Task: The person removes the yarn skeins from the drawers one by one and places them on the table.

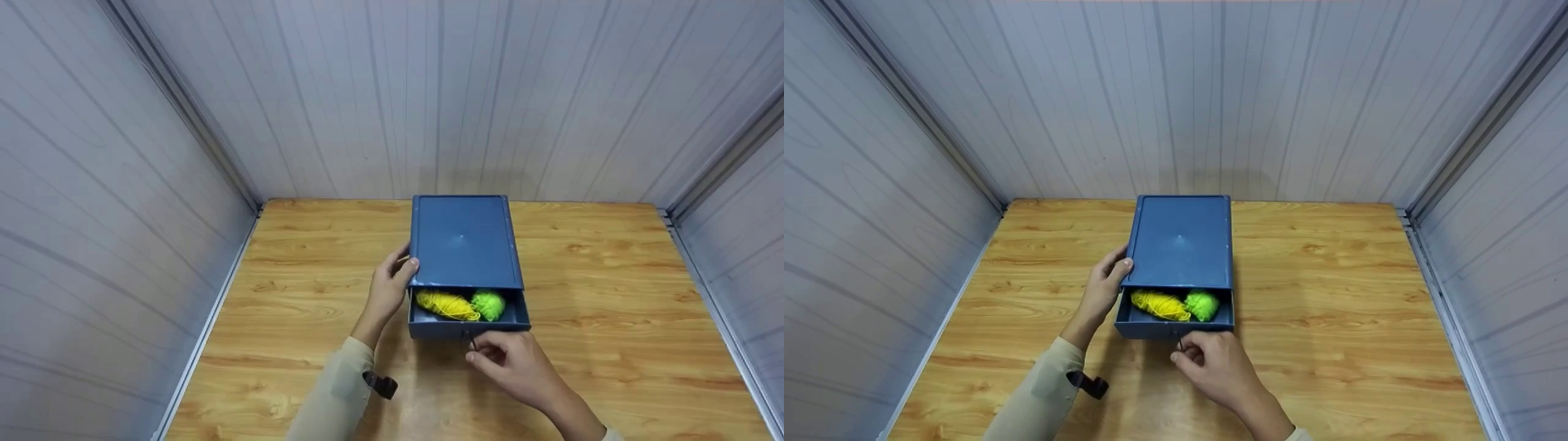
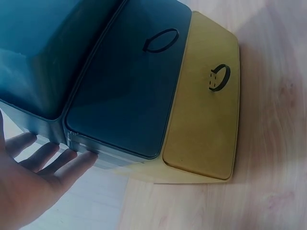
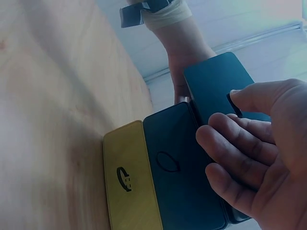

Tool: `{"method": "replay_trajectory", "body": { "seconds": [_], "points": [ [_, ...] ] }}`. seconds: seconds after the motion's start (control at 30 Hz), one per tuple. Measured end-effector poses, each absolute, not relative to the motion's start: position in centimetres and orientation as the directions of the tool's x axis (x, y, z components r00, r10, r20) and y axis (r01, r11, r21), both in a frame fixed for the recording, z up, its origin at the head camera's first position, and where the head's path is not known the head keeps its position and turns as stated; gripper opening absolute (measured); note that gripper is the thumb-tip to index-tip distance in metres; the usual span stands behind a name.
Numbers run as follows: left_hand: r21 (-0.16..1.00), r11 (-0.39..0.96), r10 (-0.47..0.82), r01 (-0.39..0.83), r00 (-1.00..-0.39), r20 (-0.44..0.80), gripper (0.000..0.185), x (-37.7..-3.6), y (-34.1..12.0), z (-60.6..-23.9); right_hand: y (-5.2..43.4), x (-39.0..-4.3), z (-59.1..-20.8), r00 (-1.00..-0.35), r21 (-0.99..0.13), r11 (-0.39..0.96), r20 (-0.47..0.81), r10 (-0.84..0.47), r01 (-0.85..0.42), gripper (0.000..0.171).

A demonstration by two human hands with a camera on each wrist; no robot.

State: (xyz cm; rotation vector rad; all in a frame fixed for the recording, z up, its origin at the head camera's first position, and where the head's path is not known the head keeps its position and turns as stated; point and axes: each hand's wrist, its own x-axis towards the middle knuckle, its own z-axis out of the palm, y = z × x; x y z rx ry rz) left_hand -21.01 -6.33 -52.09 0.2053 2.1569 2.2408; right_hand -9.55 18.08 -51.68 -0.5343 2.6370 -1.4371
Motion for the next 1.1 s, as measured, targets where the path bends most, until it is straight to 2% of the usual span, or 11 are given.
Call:
{"method": "replay_trajectory", "body": {
  "seconds": [0.37,0.73,0.97,1.1],
  "points": [
    [0.997,-0.053,0.123,0.059,-0.990,0.065,0.053,-22.6,-6.7,-55.0,18.2,-8.3,-51.7,-0.926,-0.834,0.509,0.009,-0.378,-0.215,0.012],
    [0.994,-0.073,0.142,0.082,-0.986,0.092,0.053,-22.7,-6.6,-55.1,18.0,-7.1,-52.0,-0.919,-0.830,0.519,-0.018,-0.393,-0.205,0.012],
    [0.995,-0.076,0.130,0.066,-0.989,0.075,0.051,-22.6,-6.6,-55.1,17.9,-6.5,-52.5,-0.915,-0.791,0.547,0.039,-0.403,-0.274,0.012],
    [0.994,-0.086,0.123,0.062,-0.990,0.072,0.051,-22.5,-6.7,-54.9,18.0,-6.4,-52.6,-0.918,-0.802,0.545,0.011,-0.396,-0.245,0.015]
  ]
}}
